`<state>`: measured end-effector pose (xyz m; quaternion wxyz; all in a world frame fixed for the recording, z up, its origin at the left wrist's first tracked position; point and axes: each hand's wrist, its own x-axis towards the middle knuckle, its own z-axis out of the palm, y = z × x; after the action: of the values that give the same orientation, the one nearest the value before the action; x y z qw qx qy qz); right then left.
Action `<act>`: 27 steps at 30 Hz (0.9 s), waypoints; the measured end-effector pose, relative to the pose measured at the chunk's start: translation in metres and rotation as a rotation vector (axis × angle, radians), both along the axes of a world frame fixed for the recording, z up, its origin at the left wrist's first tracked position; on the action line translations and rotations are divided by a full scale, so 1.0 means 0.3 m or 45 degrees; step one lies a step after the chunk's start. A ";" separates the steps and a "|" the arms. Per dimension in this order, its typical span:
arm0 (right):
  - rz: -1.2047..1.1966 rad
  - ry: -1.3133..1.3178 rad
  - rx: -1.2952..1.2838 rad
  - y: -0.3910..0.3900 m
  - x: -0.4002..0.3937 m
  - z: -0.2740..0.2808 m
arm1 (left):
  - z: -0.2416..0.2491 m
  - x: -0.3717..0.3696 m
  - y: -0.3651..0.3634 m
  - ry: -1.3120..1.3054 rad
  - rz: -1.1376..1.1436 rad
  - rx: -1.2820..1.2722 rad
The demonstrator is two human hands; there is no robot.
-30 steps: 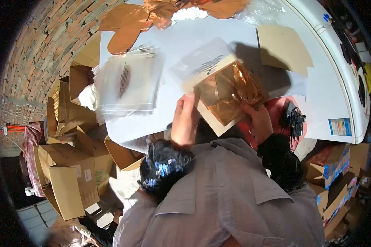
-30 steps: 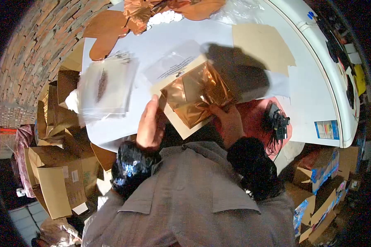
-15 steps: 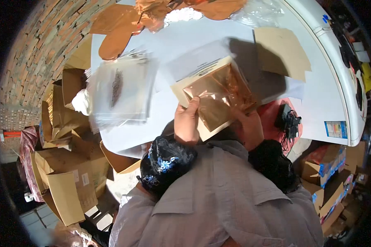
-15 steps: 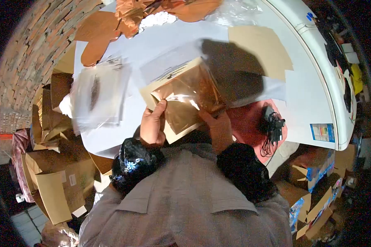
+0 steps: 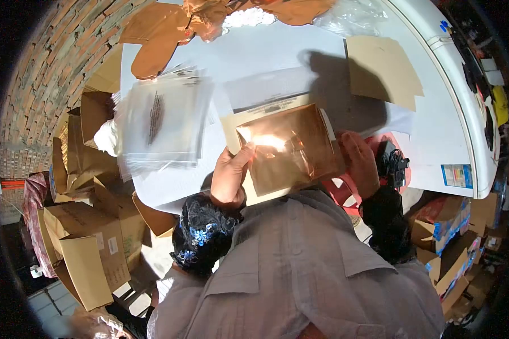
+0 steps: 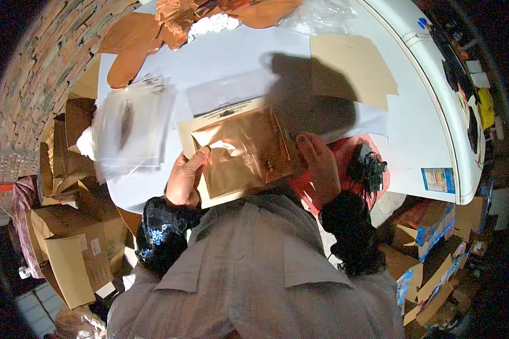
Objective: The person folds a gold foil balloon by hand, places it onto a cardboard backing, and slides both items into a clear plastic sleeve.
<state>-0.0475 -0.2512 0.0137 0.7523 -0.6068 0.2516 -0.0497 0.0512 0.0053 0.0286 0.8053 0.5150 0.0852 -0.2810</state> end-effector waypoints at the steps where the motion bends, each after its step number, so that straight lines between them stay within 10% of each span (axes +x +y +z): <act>1: -0.003 0.001 0.042 0.010 0.006 0.019 | 0.010 -0.011 0.006 -0.017 -0.031 0.002; 27: 0.166 0.283 0.146 0.068 -0.005 0.050 | -0.057 -0.080 0.121 0.083 -0.281 0.180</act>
<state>-0.0492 -0.2307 0.0289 0.7549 -0.5797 0.2957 0.0812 0.0272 0.0417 0.0114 0.7280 0.5674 0.0736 -0.3777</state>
